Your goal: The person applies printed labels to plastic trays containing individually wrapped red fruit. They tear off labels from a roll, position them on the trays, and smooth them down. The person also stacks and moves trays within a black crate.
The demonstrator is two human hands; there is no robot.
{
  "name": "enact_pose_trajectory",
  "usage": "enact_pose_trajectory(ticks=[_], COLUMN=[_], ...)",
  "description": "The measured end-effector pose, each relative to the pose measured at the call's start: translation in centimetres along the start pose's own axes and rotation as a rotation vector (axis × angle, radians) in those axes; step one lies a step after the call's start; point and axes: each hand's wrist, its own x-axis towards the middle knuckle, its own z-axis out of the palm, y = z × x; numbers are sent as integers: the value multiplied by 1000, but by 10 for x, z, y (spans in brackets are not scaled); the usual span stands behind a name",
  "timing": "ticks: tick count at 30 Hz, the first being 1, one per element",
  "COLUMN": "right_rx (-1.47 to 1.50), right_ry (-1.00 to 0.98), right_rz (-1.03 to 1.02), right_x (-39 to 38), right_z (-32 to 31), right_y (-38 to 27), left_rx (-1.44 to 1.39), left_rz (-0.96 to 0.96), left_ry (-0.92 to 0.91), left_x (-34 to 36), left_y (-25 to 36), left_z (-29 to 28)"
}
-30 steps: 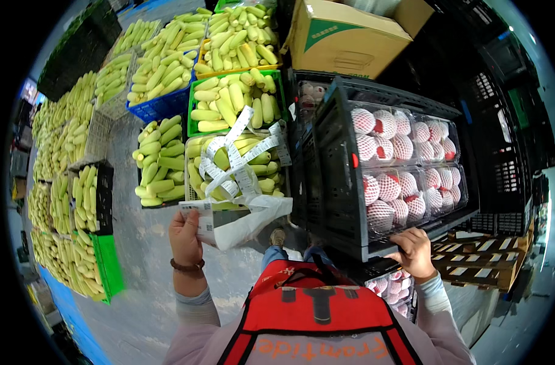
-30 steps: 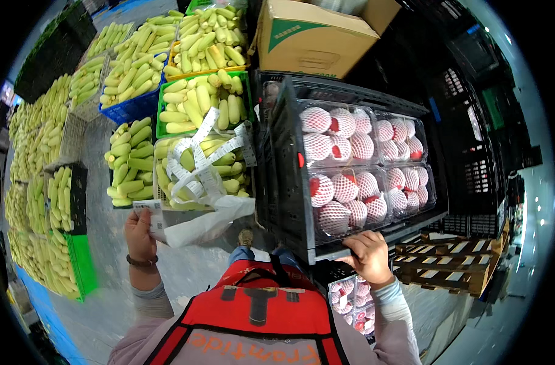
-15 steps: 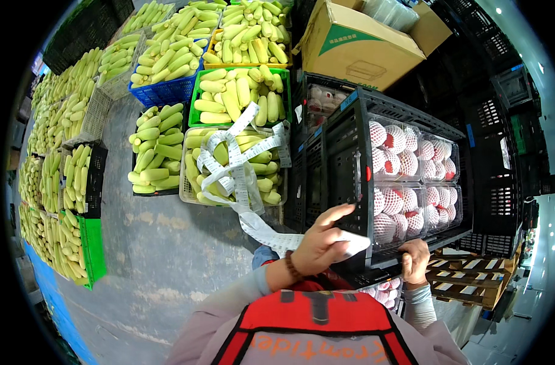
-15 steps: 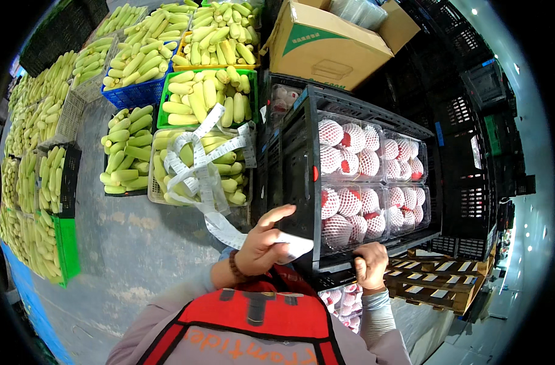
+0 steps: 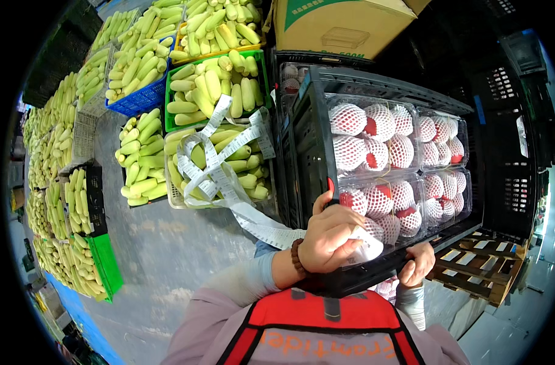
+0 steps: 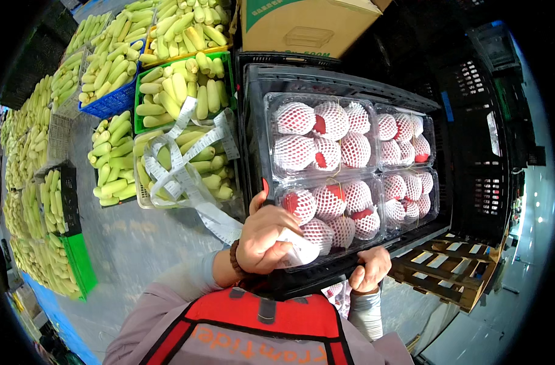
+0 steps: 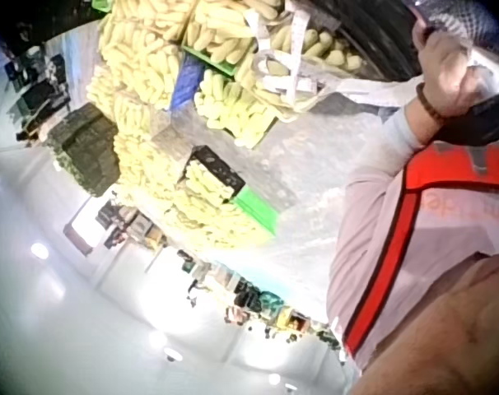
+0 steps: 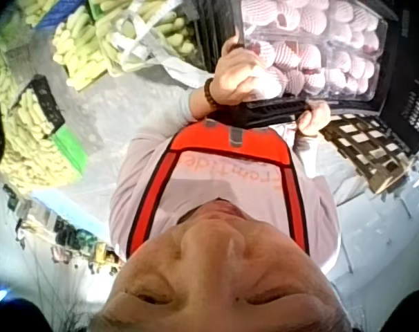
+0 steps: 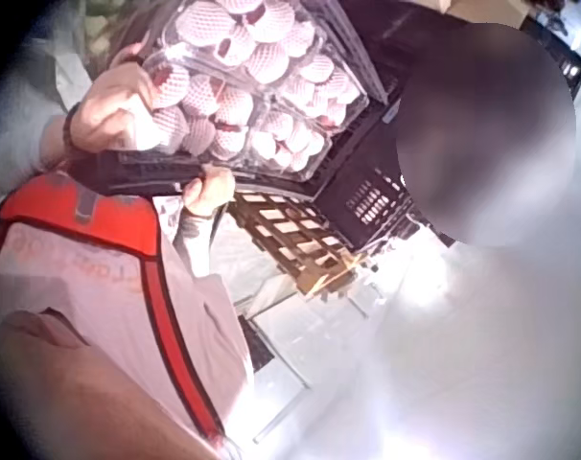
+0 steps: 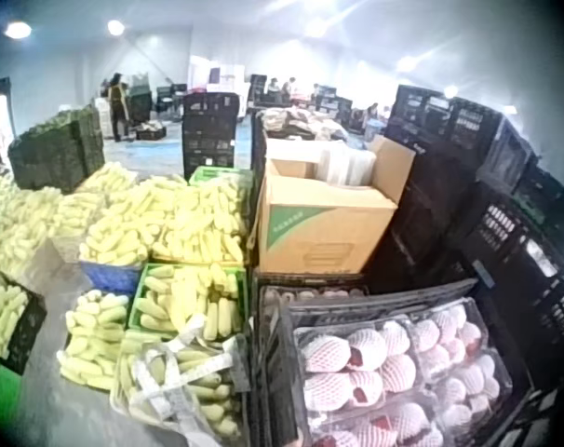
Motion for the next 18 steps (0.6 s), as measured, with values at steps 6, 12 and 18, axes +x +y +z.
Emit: enact_pose_trajectory(ticks=[6, 12, 18], right_rx=[-35, 314, 1121], right_ry=[-42, -5, -292], right_rz=[-46, 328, 442], right_x=[-11, 13, 75], right_z=[-4, -12, 2], right_y=[-8, -30, -119], left_rx=[0, -370, -93], left_rz=[-21, -437, -272], left_ry=[-87, 168, 63], left_x=[-8, -23, -19], left_y=[2, 12, 44], left_z=[-8, -58, -65])
